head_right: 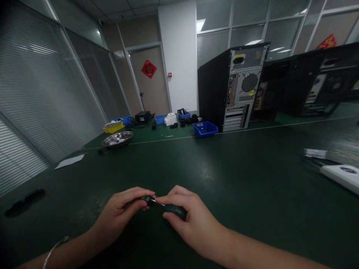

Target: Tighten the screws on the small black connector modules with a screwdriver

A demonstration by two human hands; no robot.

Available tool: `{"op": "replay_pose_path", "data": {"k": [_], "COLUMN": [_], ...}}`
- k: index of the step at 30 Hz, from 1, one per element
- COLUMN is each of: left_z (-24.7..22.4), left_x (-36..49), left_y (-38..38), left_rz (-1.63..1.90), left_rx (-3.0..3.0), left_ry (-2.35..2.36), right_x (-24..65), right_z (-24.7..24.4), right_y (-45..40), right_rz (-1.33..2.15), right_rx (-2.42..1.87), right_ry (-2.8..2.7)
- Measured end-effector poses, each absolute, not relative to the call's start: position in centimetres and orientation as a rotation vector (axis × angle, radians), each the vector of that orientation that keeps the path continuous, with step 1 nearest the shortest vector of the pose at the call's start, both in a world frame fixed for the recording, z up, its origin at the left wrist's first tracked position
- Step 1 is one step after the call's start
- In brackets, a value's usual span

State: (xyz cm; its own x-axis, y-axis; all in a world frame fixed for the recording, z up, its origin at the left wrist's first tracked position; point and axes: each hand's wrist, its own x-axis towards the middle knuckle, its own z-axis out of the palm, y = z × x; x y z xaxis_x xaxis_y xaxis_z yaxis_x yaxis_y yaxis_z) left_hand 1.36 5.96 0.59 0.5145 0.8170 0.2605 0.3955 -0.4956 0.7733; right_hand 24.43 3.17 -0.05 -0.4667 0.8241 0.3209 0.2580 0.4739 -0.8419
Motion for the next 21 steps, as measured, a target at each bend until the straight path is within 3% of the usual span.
{"op": "replay_pose_path", "data": {"k": [21], "left_z": [0.26], "left_x": [1.41], "left_y": [5.83], "left_rz": [0.843], "left_rx": [2.038], "left_ry": [0.997], "right_x": [24.3], "right_z": [-0.13], "right_y": [3.01], "right_rz": [0.966], "right_rx": [-0.917], "right_ry": [-1.939]}}
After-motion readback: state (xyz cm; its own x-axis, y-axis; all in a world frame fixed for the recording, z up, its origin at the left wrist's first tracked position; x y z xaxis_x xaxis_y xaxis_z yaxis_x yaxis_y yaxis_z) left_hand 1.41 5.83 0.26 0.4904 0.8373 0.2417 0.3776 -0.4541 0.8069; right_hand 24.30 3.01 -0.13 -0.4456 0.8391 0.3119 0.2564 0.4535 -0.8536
